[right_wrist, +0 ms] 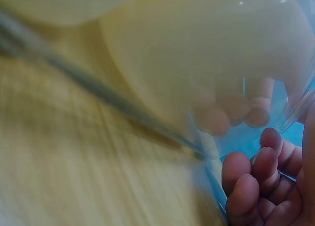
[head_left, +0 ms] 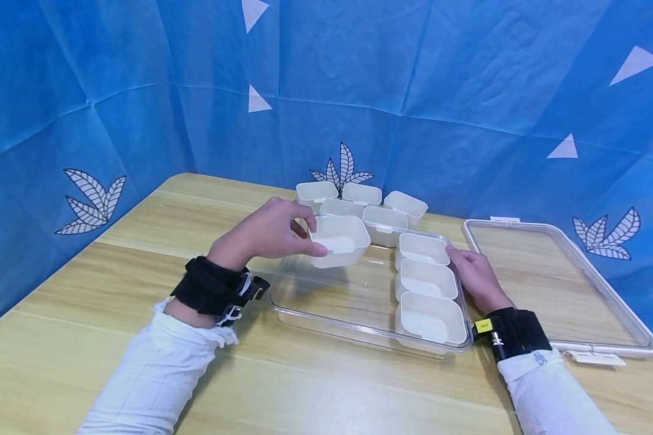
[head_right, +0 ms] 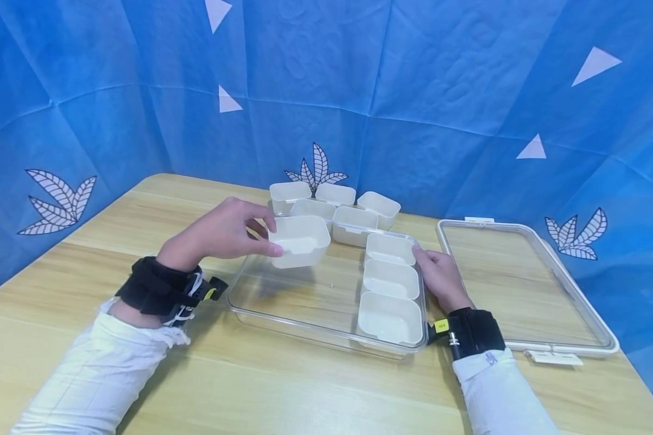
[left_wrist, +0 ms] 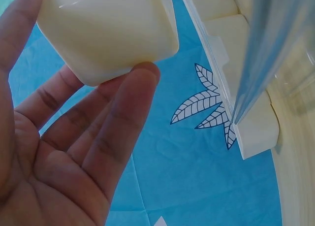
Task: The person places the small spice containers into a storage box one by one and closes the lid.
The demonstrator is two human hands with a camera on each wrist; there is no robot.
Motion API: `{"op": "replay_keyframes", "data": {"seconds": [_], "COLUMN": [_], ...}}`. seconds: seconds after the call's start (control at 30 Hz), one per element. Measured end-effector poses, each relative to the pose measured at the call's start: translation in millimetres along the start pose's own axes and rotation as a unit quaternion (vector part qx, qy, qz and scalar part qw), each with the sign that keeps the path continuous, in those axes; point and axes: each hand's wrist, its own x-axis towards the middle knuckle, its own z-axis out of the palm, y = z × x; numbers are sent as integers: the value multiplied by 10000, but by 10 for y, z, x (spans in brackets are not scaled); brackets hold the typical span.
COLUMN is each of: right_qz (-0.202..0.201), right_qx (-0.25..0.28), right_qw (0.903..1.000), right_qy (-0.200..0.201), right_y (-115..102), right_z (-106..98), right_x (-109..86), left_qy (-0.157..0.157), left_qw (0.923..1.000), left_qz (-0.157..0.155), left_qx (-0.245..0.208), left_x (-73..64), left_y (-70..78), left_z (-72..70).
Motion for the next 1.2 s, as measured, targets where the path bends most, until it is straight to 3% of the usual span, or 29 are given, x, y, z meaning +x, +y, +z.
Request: {"op": "replay_keyframes", "data": {"seconds": [0.6,1.2], "right_qz": [-3,-45], "right_qx": [-17,-36], "right_qw": [10000,10000], "right_qy": [-35,-72], "right_y": [12,7], "right_z": [-7,-11], "right_x": [6,1], "left_qy": [-282,-786], "left_qw": [9992,9967], "left_qz": [279,216], "left_qx": [33,23], "left_x": [9,-36], "left_y": [-18,68], "left_z": [22,14]}}
